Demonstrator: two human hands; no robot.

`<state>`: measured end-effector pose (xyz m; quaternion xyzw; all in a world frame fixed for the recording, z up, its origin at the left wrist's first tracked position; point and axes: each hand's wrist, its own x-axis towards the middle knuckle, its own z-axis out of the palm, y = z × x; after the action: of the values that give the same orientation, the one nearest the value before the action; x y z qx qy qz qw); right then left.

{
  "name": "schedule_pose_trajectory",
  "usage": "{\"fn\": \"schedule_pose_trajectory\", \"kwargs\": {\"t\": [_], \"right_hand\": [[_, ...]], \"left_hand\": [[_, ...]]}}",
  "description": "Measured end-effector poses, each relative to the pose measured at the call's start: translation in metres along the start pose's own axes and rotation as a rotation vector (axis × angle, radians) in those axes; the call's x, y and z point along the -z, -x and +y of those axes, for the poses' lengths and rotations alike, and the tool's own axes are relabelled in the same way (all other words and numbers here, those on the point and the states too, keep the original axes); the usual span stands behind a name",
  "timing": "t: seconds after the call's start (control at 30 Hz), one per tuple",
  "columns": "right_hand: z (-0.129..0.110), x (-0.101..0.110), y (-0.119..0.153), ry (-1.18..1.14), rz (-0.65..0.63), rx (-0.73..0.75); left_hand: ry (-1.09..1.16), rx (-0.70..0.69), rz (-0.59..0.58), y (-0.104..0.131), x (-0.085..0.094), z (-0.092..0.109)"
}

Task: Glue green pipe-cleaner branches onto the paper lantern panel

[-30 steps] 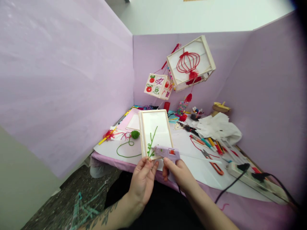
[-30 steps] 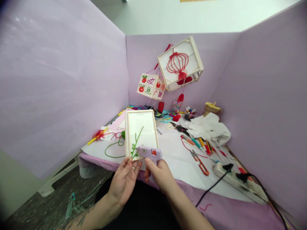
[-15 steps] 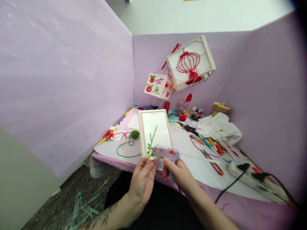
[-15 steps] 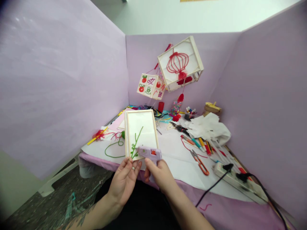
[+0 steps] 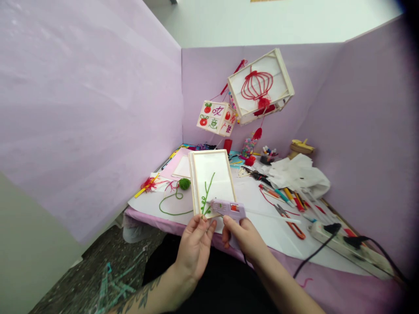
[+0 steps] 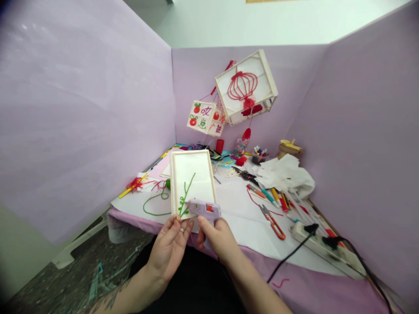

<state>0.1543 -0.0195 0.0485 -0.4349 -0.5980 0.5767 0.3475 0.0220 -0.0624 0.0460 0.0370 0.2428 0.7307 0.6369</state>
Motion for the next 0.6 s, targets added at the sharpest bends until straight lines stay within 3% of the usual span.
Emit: {"fn": "schedule_pose_trajectory", "kwargs": {"t": [0.6], "right_hand": [[0.0011, 0.0008, -0.0010, -0.009, 0.028, -0.002]], "left_hand": [[0.014, -0.007, -0.003, 0.0005, -0.0001, -0.0006]]}}
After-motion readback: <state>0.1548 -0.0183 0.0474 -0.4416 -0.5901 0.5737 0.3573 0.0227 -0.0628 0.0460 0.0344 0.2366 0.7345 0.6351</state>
